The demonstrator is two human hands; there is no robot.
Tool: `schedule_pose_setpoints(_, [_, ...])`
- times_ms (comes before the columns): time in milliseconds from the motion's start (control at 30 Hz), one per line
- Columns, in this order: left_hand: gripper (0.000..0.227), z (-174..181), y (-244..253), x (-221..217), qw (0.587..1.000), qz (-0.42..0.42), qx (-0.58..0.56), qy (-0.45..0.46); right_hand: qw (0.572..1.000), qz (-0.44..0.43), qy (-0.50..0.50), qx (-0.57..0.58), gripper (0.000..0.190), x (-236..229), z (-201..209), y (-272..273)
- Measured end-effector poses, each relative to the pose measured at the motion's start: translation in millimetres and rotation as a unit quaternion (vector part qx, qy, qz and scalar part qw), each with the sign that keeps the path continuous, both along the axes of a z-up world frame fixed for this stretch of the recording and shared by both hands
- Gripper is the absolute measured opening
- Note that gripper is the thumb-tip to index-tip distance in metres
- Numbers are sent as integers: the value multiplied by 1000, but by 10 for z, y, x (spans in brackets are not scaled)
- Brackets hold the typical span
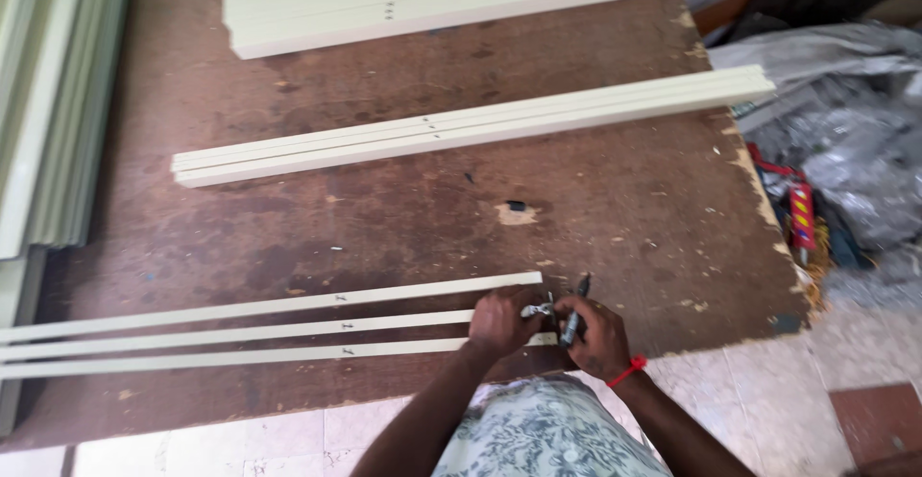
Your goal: The person uses a small metal square and a black marker to mark multiple white plastic moldings on a wooden workbench. They repeatedly align the square at the end of each molding, make a mark, and then move the molding aside to process the next one in a batch.
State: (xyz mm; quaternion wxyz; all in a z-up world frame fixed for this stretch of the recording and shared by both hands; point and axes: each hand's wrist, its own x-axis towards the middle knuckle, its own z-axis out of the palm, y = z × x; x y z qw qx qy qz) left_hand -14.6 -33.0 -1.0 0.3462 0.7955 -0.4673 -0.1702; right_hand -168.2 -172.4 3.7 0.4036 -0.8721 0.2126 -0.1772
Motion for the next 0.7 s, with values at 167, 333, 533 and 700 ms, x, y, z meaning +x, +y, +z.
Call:
schedule_pose_setpoints(167, [21, -14, -28, -8, 999, -6, -29, -29, 1000, 1, -7, -12, 30, -41, -58, -51])
schedule_pose_setpoints(333, [35, -39, -54, 19, 1000, -11, 16, -9, 971, -72, -53, 223, 35, -3, -130, -114])
schedule_pose_setpoints(533, [26, -154, -39, 21, 998, -15, -28, -62, 969, -102, -104, 201, 20, -19, -126, -85])
schedule_pose_setpoints(700, [24, -127, -37, -3, 998, -11, -18, -64, 987, -95, -35, 127, 16, 3, 9, -24])
